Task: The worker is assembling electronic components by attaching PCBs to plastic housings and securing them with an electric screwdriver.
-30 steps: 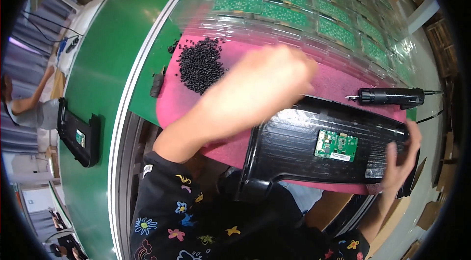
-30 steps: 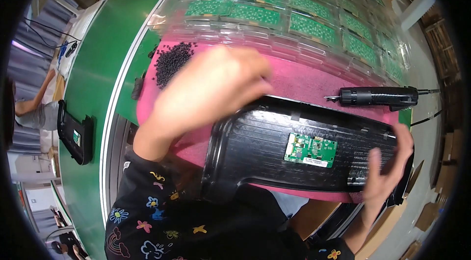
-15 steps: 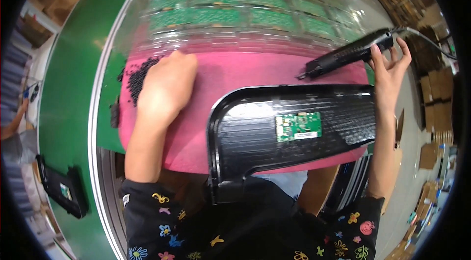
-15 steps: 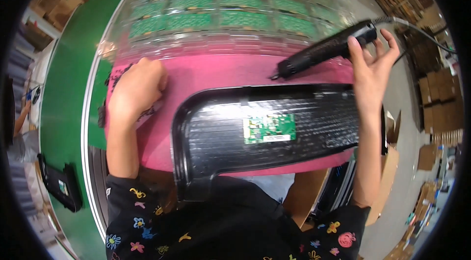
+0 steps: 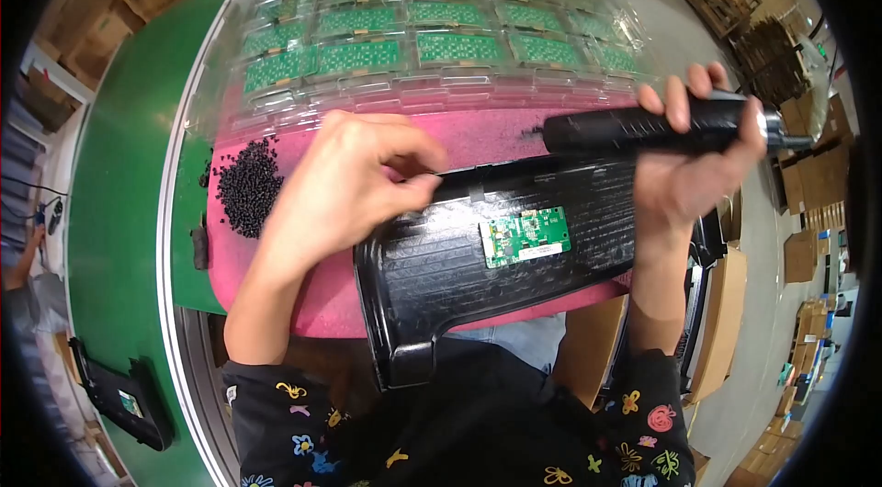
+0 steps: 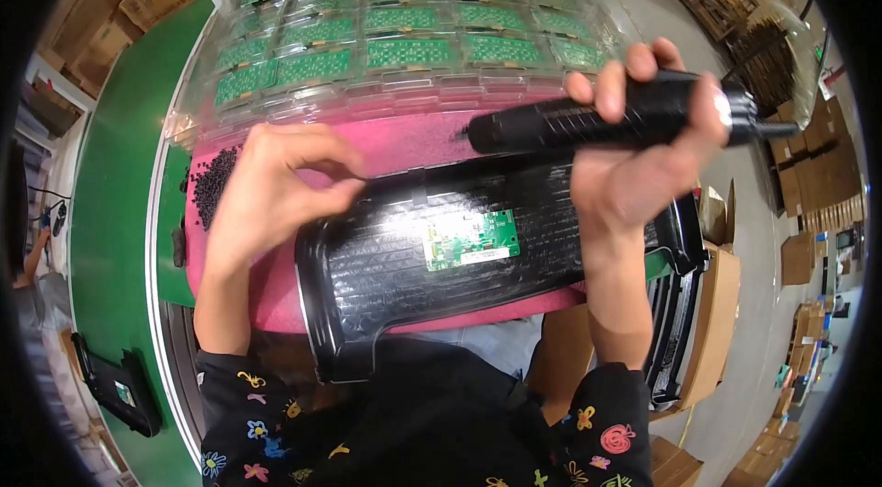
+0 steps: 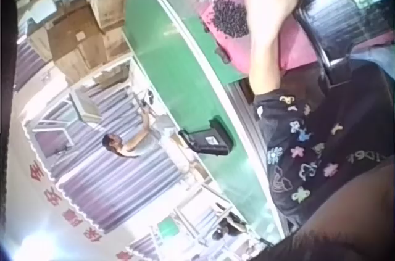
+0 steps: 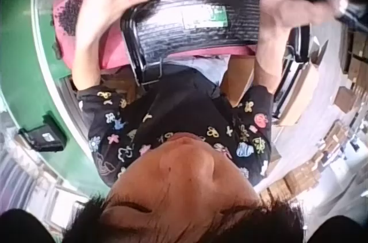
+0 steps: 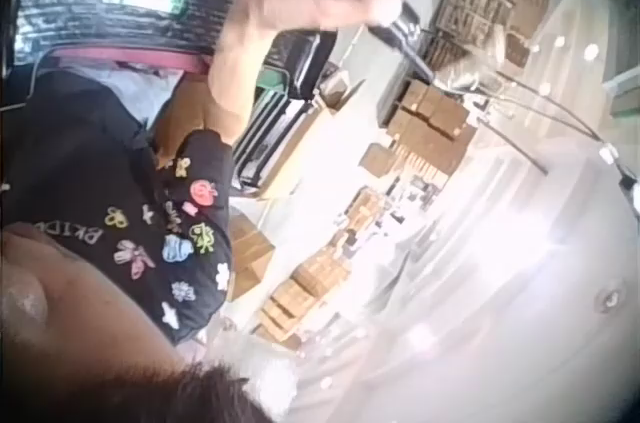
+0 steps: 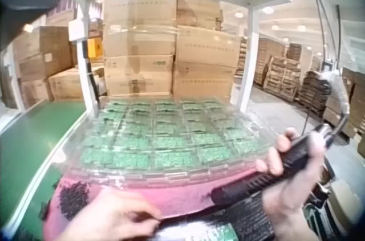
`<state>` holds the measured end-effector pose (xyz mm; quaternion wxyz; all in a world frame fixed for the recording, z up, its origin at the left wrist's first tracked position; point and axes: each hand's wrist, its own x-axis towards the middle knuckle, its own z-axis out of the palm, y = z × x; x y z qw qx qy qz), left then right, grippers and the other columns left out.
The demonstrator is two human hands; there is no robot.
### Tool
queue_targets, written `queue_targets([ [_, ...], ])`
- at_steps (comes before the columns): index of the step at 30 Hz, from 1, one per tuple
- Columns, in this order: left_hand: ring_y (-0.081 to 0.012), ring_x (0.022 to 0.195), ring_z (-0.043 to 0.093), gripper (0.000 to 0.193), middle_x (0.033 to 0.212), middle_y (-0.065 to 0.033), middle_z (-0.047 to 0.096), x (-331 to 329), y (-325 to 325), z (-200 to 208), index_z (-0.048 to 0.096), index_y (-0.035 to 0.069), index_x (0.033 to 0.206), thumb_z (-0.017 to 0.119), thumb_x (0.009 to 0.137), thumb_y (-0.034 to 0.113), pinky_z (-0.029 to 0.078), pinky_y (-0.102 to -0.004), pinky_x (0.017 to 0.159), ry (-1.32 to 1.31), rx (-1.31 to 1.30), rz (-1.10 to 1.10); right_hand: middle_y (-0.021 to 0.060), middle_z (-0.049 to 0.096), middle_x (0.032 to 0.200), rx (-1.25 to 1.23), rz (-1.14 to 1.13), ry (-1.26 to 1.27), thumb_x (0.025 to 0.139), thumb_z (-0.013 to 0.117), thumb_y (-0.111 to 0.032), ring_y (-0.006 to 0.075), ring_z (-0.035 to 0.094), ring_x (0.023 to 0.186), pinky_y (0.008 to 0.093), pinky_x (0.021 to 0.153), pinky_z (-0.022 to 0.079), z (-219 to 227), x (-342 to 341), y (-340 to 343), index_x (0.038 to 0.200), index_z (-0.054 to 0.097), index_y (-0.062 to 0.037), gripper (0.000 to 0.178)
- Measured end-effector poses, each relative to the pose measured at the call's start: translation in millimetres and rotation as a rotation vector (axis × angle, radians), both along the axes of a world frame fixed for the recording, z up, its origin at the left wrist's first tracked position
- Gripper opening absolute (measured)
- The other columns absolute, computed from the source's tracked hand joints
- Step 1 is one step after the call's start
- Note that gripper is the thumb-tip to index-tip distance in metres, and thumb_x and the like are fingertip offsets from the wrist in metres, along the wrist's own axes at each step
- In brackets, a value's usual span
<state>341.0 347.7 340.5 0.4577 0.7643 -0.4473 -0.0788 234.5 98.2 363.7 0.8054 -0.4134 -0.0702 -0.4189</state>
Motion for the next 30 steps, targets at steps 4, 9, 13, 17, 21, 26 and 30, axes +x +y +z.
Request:
queue_targets([
  [4, -0.0161, 0.08, 0.067, 0.015, 0.089, -0.0098, 0.07, -14.8, -16.8, -5.6, 0.071, -0.004, 0.085, 0.073, 0.07, -0.007, 0.054, -0.0275, 0.072, 0.2, -0.287, -0.163, 0.0047, 0.042, 0.088, 0.051, 0.341, -0.143, 0.092, 0.054, -0.036, 0.0108, 0.042, 0.057, 0.0298, 0.061, 0.036, 14.0, -22.8, 20.9, 0.1, 0.043, -0.0047, 0.034],
  [9, -0.0179, 0.088, 0.065, 0.016, 0.095, -0.0129, 0.067, -13.2, -22.0, -16.6, 0.069, -0.005, 0.093, 0.07, 0.078, -0.009, 0.053, -0.0288, 0.078, 0.364, -0.344, -0.337, 0.0044, 0.044, 0.086, -0.019, 0.362, -0.183, 0.085, 0.062, -0.035, 0.0107, 0.046, 0.05, 0.0307, 0.056, 0.04, 14.4, -32.0, 30.4, 0.093, 0.041, -0.0081, 0.035],
  [13, -0.016, 0.087, 0.064, 0.013, 0.093, -0.011, 0.065, -14.2, -19.9, -14.7, 0.065, -0.006, 0.094, 0.066, 0.081, -0.009, 0.052, -0.0282, 0.077, 0.503, -0.307, -0.269, 0.0048, 0.046, 0.085, -0.117, 0.312, -0.227, 0.081, 0.066, -0.028, 0.0107, 0.051, 0.048, 0.0295, 0.054, 0.042, 21.0, -40.2, 30.0, 0.092, 0.042, -0.0071, 0.034],
  [17, -0.0144, 0.084, 0.064, 0.009, 0.091, -0.0086, 0.065, -14.9, -21.2, -13.2, 0.064, -0.005, 0.093, 0.065, 0.084, -0.006, 0.052, -0.0267, 0.074, 0.394, -0.205, -0.267, 0.0025, 0.048, 0.082, -0.165, 0.143, -0.262, 0.077, 0.068, -0.027, 0.0077, 0.052, 0.045, 0.0262, 0.051, 0.043, 27.4, -49.9, 34.7, 0.089, 0.043, -0.0079, 0.034],
  [21, -0.0151, 0.08, 0.065, 0.011, 0.089, -0.0083, 0.066, -16.6, -20.4, -15.7, 0.064, -0.004, 0.093, 0.067, 0.083, -0.005, 0.052, -0.0271, 0.072, 0.346, -0.21, -0.318, 0.0014, 0.049, 0.081, -0.168, 0.157, -0.316, 0.075, 0.069, -0.027, 0.0064, 0.051, 0.044, 0.0243, 0.05, 0.043, 28.0, -47.5, 38.5, 0.089, 0.043, -0.0085, 0.035],
  [26, -0.0225, 0.079, 0.067, 0.017, 0.087, -0.0118, 0.068, -16.3, -21.7, -19.2, 0.065, -0.004, 0.093, 0.07, 0.077, -0.004, 0.053, -0.0304, 0.071, 0.198, -0.238, -0.349, 0.0018, 0.049, 0.081, -0.172, 0.146, -0.311, 0.074, 0.071, -0.027, 0.0062, 0.051, 0.044, 0.0243, 0.049, 0.043, 27.7, -49.2, 39.6, 0.089, 0.043, -0.0083, 0.036],
  [30, -0.0255, 0.08, 0.067, 0.018, 0.088, -0.0125, 0.068, -20.0, -28.7, -19.7, 0.065, -0.004, 0.094, 0.072, 0.077, -0.001, 0.053, -0.0322, 0.071, 0.061, -0.208, -0.34, 0.0029, 0.049, 0.082, -0.18, 0.14, -0.245, 0.076, 0.07, -0.028, 0.0065, 0.051, 0.044, 0.0235, 0.048, 0.044, 27.9, -47.7, 42.0, 0.088, 0.043, -0.0075, 0.036],
])
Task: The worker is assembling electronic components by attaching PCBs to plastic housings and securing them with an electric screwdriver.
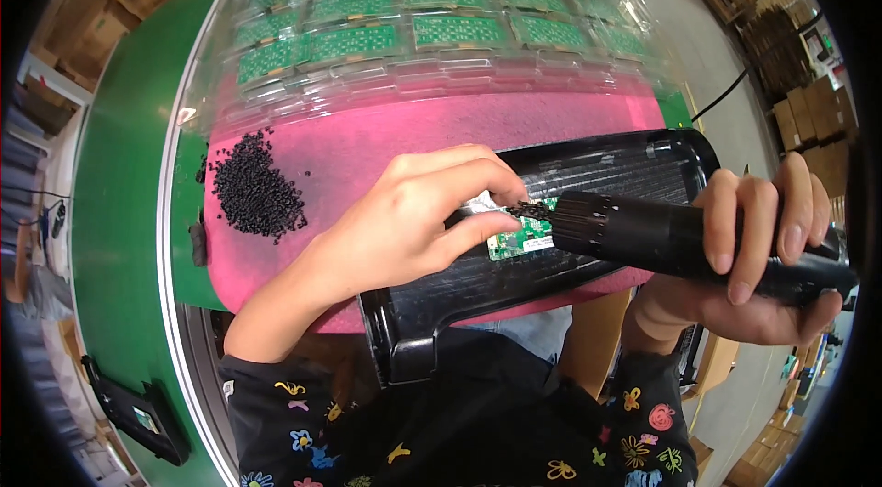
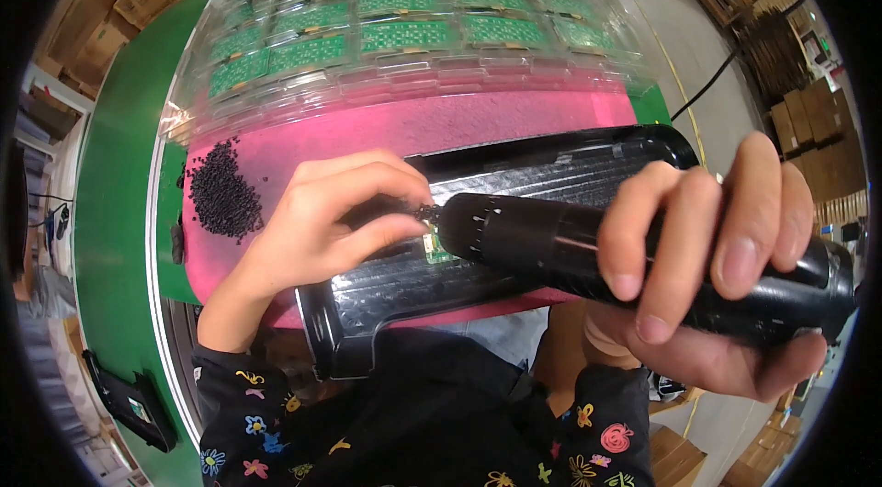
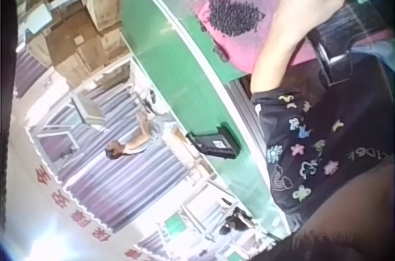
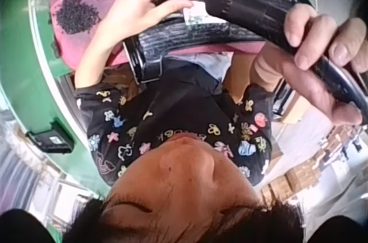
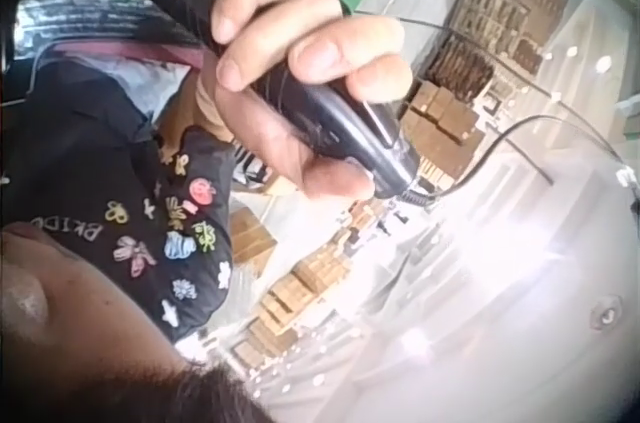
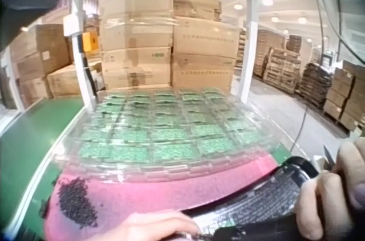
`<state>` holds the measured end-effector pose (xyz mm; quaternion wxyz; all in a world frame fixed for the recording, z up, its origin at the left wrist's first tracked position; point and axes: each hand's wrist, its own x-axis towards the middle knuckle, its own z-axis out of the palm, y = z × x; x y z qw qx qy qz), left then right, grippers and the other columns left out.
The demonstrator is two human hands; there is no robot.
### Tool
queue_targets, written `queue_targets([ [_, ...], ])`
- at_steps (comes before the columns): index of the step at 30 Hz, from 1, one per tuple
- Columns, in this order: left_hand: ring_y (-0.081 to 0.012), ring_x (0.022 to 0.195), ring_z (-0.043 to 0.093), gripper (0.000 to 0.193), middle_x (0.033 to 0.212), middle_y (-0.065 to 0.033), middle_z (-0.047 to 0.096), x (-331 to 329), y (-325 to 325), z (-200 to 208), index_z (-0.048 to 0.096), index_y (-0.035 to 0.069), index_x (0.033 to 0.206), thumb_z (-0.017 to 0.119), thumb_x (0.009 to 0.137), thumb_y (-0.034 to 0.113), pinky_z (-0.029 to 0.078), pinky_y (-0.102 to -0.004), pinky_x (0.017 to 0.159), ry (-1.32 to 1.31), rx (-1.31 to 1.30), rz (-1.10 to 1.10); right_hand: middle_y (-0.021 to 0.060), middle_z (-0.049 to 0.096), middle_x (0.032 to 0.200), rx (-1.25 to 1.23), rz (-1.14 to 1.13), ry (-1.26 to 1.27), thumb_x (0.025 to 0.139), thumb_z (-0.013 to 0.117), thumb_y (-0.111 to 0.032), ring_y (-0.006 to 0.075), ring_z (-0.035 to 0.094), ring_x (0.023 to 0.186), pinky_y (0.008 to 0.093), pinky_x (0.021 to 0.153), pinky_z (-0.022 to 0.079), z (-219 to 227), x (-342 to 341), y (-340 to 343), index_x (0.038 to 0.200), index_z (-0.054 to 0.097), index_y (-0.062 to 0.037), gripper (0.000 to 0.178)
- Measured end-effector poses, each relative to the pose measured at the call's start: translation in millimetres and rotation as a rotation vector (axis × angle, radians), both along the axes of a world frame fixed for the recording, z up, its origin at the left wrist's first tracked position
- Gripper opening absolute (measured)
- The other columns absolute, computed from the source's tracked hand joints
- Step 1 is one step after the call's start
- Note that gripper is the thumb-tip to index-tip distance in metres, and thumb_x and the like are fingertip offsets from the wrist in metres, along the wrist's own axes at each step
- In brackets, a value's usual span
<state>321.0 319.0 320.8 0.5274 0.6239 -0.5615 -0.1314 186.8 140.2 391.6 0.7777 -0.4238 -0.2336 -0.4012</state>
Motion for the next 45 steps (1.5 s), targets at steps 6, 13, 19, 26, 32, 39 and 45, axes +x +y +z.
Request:
queue_targets([
  [6, -0.0299, 0.077, 0.063, 0.026, 0.084, -0.0125, 0.063, -1.8, -0.1, -4.3, 0.062, -0.002, 0.089, 0.075, 0.067, -0.001, 0.05, -0.0371, 0.069, -0.4, -0.029, 0.137, 0.0035, 0.051, 0.084, -0.081, 0.071, 0.086, 0.08, 0.067, -0.041, 0.0081, 0.051, 0.042, 0.0247, 0.041, 0.043, -16.8, 10.7, -7.6, 0.092, 0.046, -0.0062, 0.043],
  [13, -0.0258, 0.074, 0.061, 0.017, 0.079, -0.0086, 0.058, 1.3, -1.9, -9.9, 0.06, 0.001, 0.086, 0.069, 0.073, -0.002, 0.049, -0.0339, 0.065, -0.504, 0.027, 0.33, 0.0059, 0.05, 0.089, -0.24, 0.089, 0.192, 0.084, 0.061, -0.048, 0.01, 0.051, 0.044, 0.0279, 0.047, 0.043, -12.6, 5.9, -25.8, 0.098, 0.046, -0.004, 0.048],
  [19, -0.0304, 0.076, 0.061, 0.016, 0.082, -0.0117, 0.059, -4.6, -6.6, -8.2, 0.063, -0.002, 0.092, 0.069, 0.077, -0.004, 0.05, -0.0375, 0.066, -0.223, 0.038, 0.183, 0.0093, 0.05, 0.089, -0.27, -0.049, 0.358, 0.089, 0.048, -0.055, 0.0101, 0.047, 0.049, 0.0278, 0.049, 0.041, -25.3, 13.2, -47.5, 0.103, 0.049, -0.0011, 0.056],
  [26, -0.0274, 0.077, 0.063, 0.012, 0.082, -0.0088, 0.062, -4.6, -4.1, -10.4, 0.065, 0.002, 0.085, 0.073, 0.077, 0.006, 0.05, -0.0359, 0.067, -0.224, 0.193, 0.115, 0.0104, 0.05, 0.088, -0.232, -0.094, 0.389, 0.09, 0.048, -0.054, 0.0122, 0.046, 0.048, 0.0288, 0.05, 0.04, -34.3, 20.7, -45.9, 0.103, 0.049, 0.0002, 0.056],
  [32, -0.0236, 0.079, 0.062, 0.011, 0.079, -0.005, 0.065, -6.2, -5.2, -19.3, 0.066, 0.006, 0.083, 0.073, 0.077, 0.013, 0.049, -0.0359, 0.07, -0.33, 0.184, 0.023, 0.0096, 0.05, 0.086, -0.22, -0.117, 0.424, 0.088, 0.049, -0.056, 0.0114, 0.045, 0.046, 0.0283, 0.048, 0.039, -35.9, 22.2, -45.7, 0.1, 0.048, -0.0005, 0.056],
  [39, -0.0173, 0.06, 0.061, 0.027, 0.069, -0.0006, 0.069, -8.5, -5.2, -16.0, 0.074, 0.009, 0.097, 0.075, 0.069, 0.008, 0.05, -0.0322, 0.059, -0.337, 0.303, 0.062, 0.0052, 0.048, 0.078, -0.281, -0.049, 0.466, 0.086, 0.052, -0.059, 0.0075, 0.043, 0.044, 0.0253, 0.046, 0.037, -30.5, 28.0, -49.7, 0.095, 0.046, -0.0035, 0.056],
  [45, -0.0188, 0.056, 0.061, 0.03, 0.069, -0.0032, 0.07, -6.9, -0.1, -16.0, 0.074, 0.007, 0.099, 0.074, 0.069, 0.006, 0.05, -0.0322, 0.055, -0.313, 0.359, 0.07, 0.0058, 0.05, 0.078, -0.272, -0.007, 0.447, 0.089, 0.052, -0.052, 0.0075, 0.043, 0.044, 0.0237, 0.045, 0.036, -40.5, 40.0, -41.2, 0.102, 0.05, -0.0009, 0.053],
])
